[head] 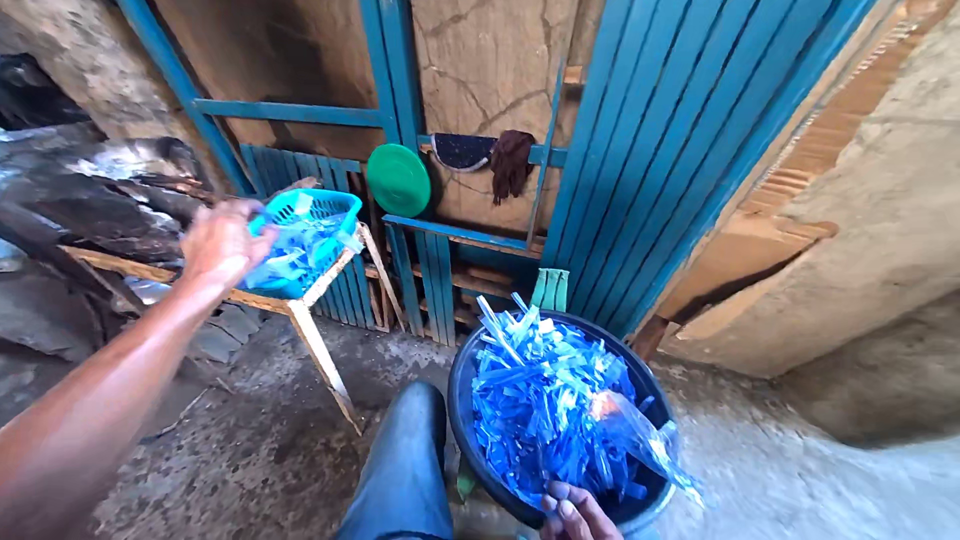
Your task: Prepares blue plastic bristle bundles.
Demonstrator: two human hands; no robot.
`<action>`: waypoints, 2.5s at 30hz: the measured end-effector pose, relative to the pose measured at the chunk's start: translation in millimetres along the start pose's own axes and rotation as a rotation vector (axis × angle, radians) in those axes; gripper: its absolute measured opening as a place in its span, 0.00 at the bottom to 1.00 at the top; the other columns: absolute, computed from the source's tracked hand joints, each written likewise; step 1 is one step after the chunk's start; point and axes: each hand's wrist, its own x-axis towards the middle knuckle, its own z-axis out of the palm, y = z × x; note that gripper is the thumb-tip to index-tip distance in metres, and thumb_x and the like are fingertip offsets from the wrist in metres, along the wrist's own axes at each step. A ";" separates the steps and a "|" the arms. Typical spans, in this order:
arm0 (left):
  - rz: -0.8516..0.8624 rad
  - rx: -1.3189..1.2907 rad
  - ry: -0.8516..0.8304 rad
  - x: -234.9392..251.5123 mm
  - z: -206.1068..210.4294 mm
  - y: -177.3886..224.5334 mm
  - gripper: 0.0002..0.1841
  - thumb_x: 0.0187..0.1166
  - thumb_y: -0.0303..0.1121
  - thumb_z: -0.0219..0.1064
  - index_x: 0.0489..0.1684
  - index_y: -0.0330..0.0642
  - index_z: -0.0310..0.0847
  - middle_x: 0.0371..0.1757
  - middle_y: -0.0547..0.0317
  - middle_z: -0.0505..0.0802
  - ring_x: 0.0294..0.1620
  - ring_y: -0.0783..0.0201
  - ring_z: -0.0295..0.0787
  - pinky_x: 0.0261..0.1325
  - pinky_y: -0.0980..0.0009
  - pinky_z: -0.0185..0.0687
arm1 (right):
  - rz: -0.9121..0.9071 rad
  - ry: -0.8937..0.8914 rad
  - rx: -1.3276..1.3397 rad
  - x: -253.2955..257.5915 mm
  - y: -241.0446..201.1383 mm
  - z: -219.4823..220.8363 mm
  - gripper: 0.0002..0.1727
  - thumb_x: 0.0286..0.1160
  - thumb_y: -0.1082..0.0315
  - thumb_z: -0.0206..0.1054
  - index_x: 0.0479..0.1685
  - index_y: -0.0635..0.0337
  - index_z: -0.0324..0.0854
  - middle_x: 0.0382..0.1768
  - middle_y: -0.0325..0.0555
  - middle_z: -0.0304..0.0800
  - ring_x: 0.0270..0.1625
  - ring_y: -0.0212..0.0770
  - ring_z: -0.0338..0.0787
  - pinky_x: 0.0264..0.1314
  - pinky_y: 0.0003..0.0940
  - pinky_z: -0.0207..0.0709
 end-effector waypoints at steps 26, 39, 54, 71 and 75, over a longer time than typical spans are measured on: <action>0.989 0.403 -1.141 -217.4 251.6 245.0 0.13 0.84 0.25 0.57 0.56 0.32 0.85 0.61 0.38 0.90 0.65 0.38 0.85 0.66 0.40 0.77 | -0.091 0.119 -0.342 19.6 -19.8 -0.7 0.13 0.83 0.67 0.61 0.55 0.65 0.85 0.37 0.46 0.93 0.26 0.36 0.89 0.25 0.28 0.83; 1.220 -0.062 -1.131 -184.2 110.6 270.1 0.14 0.84 0.40 0.58 0.46 0.39 0.87 0.46 0.43 0.92 0.53 0.41 0.89 0.51 0.37 0.78 | -0.195 -0.148 -0.684 76.8 -38.2 22.4 0.22 0.84 0.61 0.63 0.73 0.61 0.81 0.39 0.42 0.92 0.30 0.29 0.86 0.36 0.28 0.82; -0.014 -0.998 -1.563 -253.9 124.4 244.8 0.30 0.94 0.56 0.43 0.47 0.42 0.89 0.37 0.63 0.97 0.26 0.70 0.90 0.23 0.73 0.79 | -0.349 -0.017 -0.416 74.2 -49.4 16.9 0.13 0.86 0.68 0.60 0.51 0.66 0.88 0.30 0.39 0.90 0.24 0.27 0.83 0.27 0.23 0.79; 0.297 -0.739 -1.442 -278.4 142.2 244.5 0.20 0.93 0.44 0.52 0.52 0.36 0.85 0.41 0.55 0.93 0.38 0.64 0.90 0.45 0.63 0.85 | -0.550 0.177 -0.189 17.2 4.1 22.0 0.11 0.82 0.65 0.66 0.47 0.63 0.91 0.35 0.42 0.89 0.25 0.28 0.82 0.27 0.23 0.80; 0.712 -0.351 -1.385 -271.8 125.6 247.5 0.23 0.93 0.45 0.51 0.50 0.33 0.84 0.44 0.41 0.93 0.52 0.42 0.91 0.61 0.37 0.78 | -0.598 0.199 -0.201 22.2 0.4 22.4 0.09 0.80 0.69 0.67 0.44 0.63 0.91 0.35 0.41 0.88 0.27 0.27 0.82 0.28 0.21 0.79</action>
